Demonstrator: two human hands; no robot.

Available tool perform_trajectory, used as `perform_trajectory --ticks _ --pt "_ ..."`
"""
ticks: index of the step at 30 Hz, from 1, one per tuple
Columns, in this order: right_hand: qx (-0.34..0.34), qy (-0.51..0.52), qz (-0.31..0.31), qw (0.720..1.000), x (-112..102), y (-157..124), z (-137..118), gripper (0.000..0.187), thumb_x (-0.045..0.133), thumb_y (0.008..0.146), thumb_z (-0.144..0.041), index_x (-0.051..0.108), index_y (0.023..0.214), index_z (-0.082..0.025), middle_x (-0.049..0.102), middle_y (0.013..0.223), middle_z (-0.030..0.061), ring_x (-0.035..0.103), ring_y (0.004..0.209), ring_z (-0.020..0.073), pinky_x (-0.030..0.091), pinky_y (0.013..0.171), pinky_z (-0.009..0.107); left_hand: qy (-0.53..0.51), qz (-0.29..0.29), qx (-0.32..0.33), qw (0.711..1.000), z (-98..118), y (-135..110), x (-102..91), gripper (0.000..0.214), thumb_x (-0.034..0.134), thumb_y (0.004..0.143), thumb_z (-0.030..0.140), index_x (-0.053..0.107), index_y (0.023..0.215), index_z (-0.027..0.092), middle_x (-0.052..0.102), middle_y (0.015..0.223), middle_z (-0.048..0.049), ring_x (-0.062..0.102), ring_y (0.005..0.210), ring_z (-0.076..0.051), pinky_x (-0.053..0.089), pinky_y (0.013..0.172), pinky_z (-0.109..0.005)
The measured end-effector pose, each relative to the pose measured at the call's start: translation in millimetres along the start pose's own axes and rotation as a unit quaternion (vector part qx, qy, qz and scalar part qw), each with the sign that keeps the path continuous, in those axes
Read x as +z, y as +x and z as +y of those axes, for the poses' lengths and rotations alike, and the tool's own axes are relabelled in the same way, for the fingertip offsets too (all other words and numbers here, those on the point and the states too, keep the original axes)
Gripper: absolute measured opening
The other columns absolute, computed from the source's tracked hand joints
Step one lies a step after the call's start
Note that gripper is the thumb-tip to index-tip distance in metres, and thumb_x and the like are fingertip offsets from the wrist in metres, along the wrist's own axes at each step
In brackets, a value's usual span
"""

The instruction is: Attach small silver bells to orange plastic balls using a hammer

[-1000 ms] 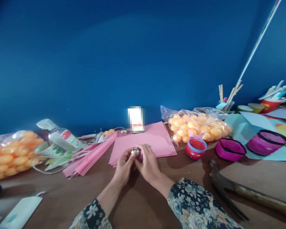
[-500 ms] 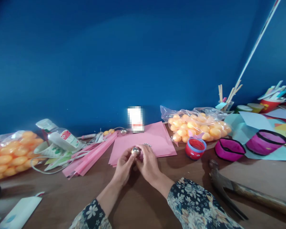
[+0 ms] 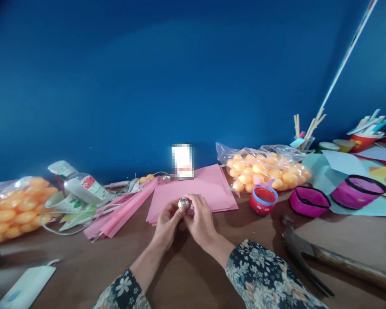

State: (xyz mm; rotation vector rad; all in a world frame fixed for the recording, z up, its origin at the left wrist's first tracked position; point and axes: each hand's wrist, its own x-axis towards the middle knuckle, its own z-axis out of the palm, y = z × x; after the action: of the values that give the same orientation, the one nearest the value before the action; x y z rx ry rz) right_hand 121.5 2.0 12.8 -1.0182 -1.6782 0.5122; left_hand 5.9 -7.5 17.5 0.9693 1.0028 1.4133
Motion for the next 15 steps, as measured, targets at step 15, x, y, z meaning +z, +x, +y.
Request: perform_trajectory --ticks 15 --pt "0.002 -0.014 -0.003 1.0 0.3 -0.4 0.8 0.038 0.055 0.076 -0.009 0.049 0.112 -0.021 0.057 0.105 0.0083 0.055 0.096 0.0217 0.048 0.083 0.039 -0.003 -0.004 -0.018 1.0 -1.9 1.2 -3.0 0.035 0.068 0.07 0.035 0.06 0.098 0.015 0.066 0.097 -0.0083 0.062 0.086 -0.017 0.047 0.076 -0.027"
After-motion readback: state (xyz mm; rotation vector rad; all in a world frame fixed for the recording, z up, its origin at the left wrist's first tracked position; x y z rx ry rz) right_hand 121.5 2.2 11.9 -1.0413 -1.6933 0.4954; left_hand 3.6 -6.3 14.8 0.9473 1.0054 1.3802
